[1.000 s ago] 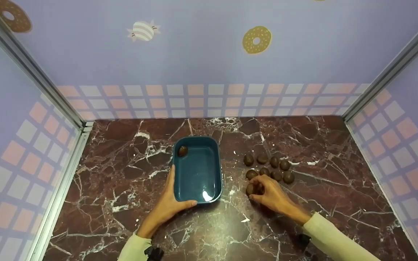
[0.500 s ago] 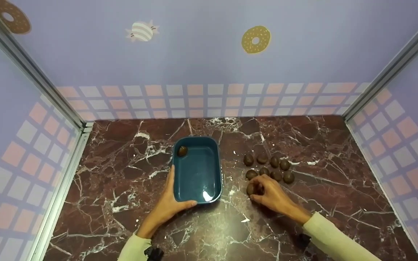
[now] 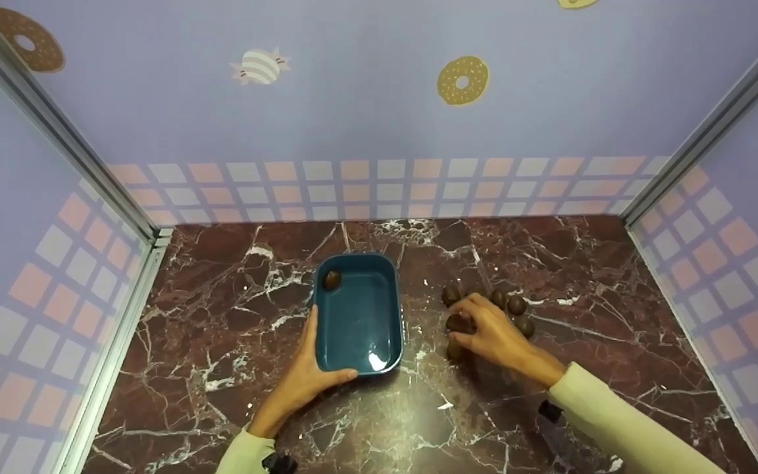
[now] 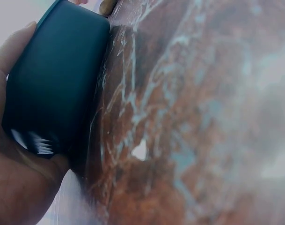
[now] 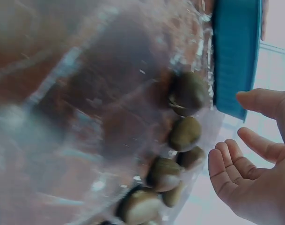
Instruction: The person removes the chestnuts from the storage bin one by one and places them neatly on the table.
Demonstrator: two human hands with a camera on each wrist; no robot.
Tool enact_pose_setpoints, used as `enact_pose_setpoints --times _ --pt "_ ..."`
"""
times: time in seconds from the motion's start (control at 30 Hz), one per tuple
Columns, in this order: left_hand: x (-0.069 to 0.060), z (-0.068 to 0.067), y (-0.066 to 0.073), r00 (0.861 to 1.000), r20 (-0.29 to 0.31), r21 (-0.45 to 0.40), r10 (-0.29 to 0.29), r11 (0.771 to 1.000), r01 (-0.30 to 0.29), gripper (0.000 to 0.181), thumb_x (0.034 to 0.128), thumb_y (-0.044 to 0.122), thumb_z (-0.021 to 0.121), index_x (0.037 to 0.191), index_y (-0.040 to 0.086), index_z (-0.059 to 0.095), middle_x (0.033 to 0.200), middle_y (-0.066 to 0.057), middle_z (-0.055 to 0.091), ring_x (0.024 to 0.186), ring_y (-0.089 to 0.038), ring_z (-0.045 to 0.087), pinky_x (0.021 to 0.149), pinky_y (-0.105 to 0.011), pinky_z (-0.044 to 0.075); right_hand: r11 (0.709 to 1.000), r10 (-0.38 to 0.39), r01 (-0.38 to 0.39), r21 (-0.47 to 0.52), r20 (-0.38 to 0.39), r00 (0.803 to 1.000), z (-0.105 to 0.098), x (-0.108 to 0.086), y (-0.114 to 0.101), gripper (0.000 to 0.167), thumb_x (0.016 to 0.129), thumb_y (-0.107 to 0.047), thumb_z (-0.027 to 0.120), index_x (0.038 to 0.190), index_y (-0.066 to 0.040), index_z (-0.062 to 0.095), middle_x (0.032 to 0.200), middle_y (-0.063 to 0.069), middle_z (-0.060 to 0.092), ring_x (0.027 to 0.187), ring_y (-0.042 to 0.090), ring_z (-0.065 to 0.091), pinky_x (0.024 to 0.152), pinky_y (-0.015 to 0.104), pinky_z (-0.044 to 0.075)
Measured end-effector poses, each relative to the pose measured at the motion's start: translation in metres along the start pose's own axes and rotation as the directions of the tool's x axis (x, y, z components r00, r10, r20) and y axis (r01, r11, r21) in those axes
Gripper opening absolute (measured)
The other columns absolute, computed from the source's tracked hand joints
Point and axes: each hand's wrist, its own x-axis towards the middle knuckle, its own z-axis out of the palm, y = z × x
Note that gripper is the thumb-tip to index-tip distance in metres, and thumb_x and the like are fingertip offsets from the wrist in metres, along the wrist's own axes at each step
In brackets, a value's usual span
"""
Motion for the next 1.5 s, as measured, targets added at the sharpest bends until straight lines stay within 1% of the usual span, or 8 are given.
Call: enact_pose_setpoints --times 0.13,0.37,0.57,0.77,1.1,1.2,1.33,1.5 --pt "-0.001 0.0 0.0 1.0 0.004 -0.002 -0.008 1.0 0.008 0.148 0.0788 0.028 0.102 0.178 0.018 -0.006 0.184 -0.018 -0.011 0.168 -0.042 -0.006 0.13 -0.073 0.004 1.0 -0.028 0.028 0.005 0.015 0.999 -0.001 0.016 -0.008 0.038 0.087 -0.007 0.09 0.121 0.001 0.075 0.115 0.013 0.069 0.106 0.033 0.071 0.095 0.047 0.062" --pt "-0.001 0.0 0.0 1.0 0.001 0.011 -0.012 1.0 0.012 0.148 0.0778 0.031 0.103 0.179 0.019 -0.006 0.184 -0.017 -0.01 0.169 -0.041 -0.005 0.13 -0.071 0.004 0.994 -0.103 0.103 -0.019 0.034 0.994 0.005 0.043 -0.024 0.037 0.089 -0.009 0.09 0.121 0.001 0.074 0.113 0.015 0.069 0.101 0.034 0.069 0.09 0.048 0.061" --pt "-0.001 0.0 0.001 1.0 -0.006 0.018 -0.011 1.0 0.011 0.149 0.0771 0.032 0.103 0.179 0.019 -0.005 0.184 -0.017 -0.01 0.169 -0.041 -0.003 0.131 -0.07 0.004 0.99 -0.14 0.141 0.0 0.049 0.989 0.013 0.063 -0.038 0.038 0.089 -0.01 0.09 0.121 0.003 0.074 0.114 0.017 0.068 0.103 0.035 0.07 0.092 0.049 0.061" --pt "0.0 -0.002 0.0 1.0 -0.009 0.012 -0.01 1.0 0.01 0.15 0.0769 0.031 0.103 0.178 0.017 -0.006 0.184 -0.018 -0.01 0.168 -0.042 -0.003 0.131 -0.07 0.005 0.99 -0.141 0.139 0.036 0.093 0.986 0.019 0.078 -0.05 0.039 0.091 -0.012 0.09 0.123 0.004 0.075 0.114 0.017 0.067 0.105 0.036 0.07 0.092 0.047 0.062" --pt "0.002 -0.001 -0.001 1.0 0.009 -0.019 0.006 1.0 -0.006 0.147 0.0795 0.027 0.101 0.178 0.017 -0.008 0.184 -0.017 -0.011 0.168 -0.042 -0.005 0.131 -0.07 0.005 0.991 -0.134 0.132 0.019 0.129 0.983 0.033 0.095 -0.06 0.039 0.094 -0.017 0.087 0.126 0.001 0.075 0.116 0.014 0.068 0.099 0.029 0.066 0.085 0.044 0.06" --pt "0.002 -0.001 -0.002 1.0 0.015 -0.029 0.004 1.0 -0.004 0.147 0.0805 0.025 0.101 0.178 0.02 -0.009 0.185 -0.013 -0.012 0.169 -0.04 -0.005 0.131 -0.069 0.005 0.992 -0.123 0.12 0.027 0.148 0.981 0.037 0.099 -0.064 0.04 0.095 -0.017 0.087 0.128 0.001 0.075 0.118 0.015 0.069 0.104 0.03 0.068 0.089 0.045 0.061" --pt "0.001 -0.001 -0.001 1.0 0.009 -0.021 0.003 1.0 -0.003 0.148 0.0792 0.026 0.102 0.178 0.021 -0.008 0.185 -0.014 -0.011 0.169 -0.039 -0.003 0.132 -0.067 0.005 0.994 -0.105 0.099 0.044 0.173 0.979 0.043 0.104 -0.068 0.042 0.095 -0.017 0.087 0.13 0.002 0.073 0.122 0.016 0.068 0.111 0.032 0.068 0.097 0.047 0.06" --pt "0.002 0.0 0.0 1.0 0.011 -0.022 0.015 1.0 -0.015 0.148 0.0782 0.028 0.102 0.178 0.018 -0.007 0.185 -0.015 -0.01 0.169 -0.038 -0.003 0.132 -0.063 0.005 0.995 -0.097 0.09 0.043 0.183 0.978 0.049 0.11 -0.068 0.041 0.095 -0.016 0.087 0.129 0.002 0.074 0.122 0.017 0.068 0.112 0.033 0.068 0.099 0.047 0.059"
